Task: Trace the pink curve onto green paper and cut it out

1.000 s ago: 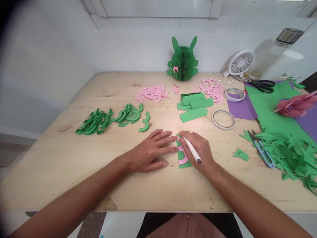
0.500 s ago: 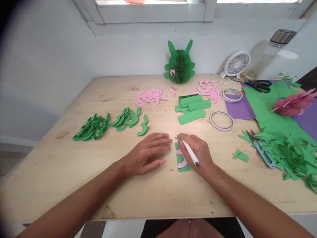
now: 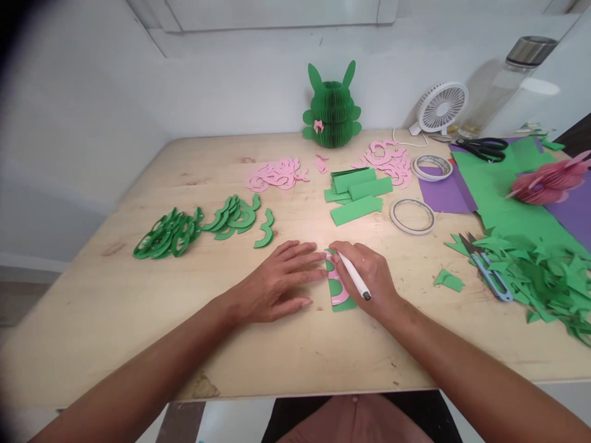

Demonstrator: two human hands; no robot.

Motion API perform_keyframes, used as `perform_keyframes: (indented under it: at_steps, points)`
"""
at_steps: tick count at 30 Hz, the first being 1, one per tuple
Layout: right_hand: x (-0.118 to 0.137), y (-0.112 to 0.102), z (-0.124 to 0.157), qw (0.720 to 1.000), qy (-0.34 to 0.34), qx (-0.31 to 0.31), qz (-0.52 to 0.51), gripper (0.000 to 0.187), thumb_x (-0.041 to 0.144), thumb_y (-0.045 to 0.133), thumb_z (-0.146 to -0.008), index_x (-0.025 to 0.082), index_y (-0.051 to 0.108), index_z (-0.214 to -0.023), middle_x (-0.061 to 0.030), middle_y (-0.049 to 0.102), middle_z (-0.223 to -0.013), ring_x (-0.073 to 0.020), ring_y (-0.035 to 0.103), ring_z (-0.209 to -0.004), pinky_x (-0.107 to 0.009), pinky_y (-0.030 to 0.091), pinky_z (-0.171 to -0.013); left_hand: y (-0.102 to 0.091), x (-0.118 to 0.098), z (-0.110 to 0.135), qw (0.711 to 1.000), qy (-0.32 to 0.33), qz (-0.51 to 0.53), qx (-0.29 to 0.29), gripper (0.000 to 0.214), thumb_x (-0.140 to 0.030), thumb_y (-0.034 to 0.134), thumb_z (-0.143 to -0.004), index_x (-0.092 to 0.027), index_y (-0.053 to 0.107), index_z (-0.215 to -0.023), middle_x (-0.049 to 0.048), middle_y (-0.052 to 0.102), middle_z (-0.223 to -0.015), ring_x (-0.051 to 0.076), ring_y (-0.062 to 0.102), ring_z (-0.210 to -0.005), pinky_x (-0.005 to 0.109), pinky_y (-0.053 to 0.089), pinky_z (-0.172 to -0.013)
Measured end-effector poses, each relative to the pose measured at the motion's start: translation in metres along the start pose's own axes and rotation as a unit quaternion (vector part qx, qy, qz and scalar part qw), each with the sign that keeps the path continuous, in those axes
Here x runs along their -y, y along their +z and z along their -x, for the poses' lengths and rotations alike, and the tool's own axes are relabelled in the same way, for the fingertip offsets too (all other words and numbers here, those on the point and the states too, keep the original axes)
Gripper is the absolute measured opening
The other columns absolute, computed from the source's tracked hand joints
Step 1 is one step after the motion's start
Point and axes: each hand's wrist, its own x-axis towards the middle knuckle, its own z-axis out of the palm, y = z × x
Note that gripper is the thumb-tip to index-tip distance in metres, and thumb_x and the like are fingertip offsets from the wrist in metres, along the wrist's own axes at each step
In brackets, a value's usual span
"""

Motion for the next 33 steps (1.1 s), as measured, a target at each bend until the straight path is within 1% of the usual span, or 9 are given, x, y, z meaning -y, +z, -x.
perform_keyframes:
  at_steps: [8,14,18,24,33]
  points:
    - [0.0003,-0.0016,-0.0004,1.0,-0.005,0.005,-0.009,0.02,0.024,0.047,-0.093,0.021,0.064,-0.103,-0.0067,0.072,-0.096,-0.0182,0.068,-0.078,-0.031,0.053,-0.069,-0.0001,0.0017,-0.0005,1.0,0.015,-0.001,0.01,0.044,-0.047,0.047,-0.089,-0.026,0.055,-0.127,0.0057,0.044,-0.145,0.029,0.032,-0.136,0.051,0.021,-0.11]
    - [0.0014,-0.0017,-0.0015,1.0,-0.001,0.005,-0.009,0.02,0.025,0.047,-0.093,0.02,0.064,-0.102,-0.0066,0.072,-0.095,-0.0181,0.068,-0.076,-0.031,0.054,-0.069,-0.0003,0.0022,-0.0005,1.0,0.013,0.001,0.011,0.043,-0.044,0.047,-0.09,-0.025,0.055,-0.127,0.0061,0.045,-0.144,0.029,0.033,-0.135,0.05,0.022,-0.11]
    - [0.0017,-0.0015,-0.0021,1.0,-0.001,0.009,-0.004,0.019,0.025,0.046,-0.093,0.021,0.063,-0.102,-0.0064,0.072,-0.095,-0.0185,0.068,-0.078,-0.031,0.053,-0.07,0.0008,0.0025,-0.0008,1.0,0.018,-0.007,0.012,0.045,-0.046,0.047,-0.09,-0.026,0.053,-0.13,0.0059,0.043,-0.145,0.029,0.032,-0.136,0.051,0.021,-0.11]
    - [0.0018,-0.0023,-0.0019,1.0,-0.006,0.009,0.0,0.019,0.024,0.046,-0.093,0.02,0.063,-0.102,-0.0065,0.072,-0.095,-0.0183,0.068,-0.078,-0.031,0.053,-0.07,0.0013,0.0024,-0.0012,0.999,0.023,-0.023,0.024,0.044,-0.048,0.047,-0.09,-0.029,0.053,-0.129,0.0051,0.039,-0.148,0.031,0.03,-0.136,0.052,0.02,-0.11]
    - [0.0014,-0.0022,-0.0018,1.0,-0.001,0.006,-0.003,0.02,0.024,0.047,-0.093,0.02,0.064,-0.102,-0.0071,0.072,-0.096,-0.0181,0.068,-0.077,-0.031,0.053,-0.07,0.0017,0.0024,-0.0006,0.999,0.022,-0.029,0.027,0.043,-0.048,0.046,-0.09,-0.028,0.055,-0.127,0.0052,0.038,-0.148,0.031,0.029,-0.137,0.052,0.019,-0.11]
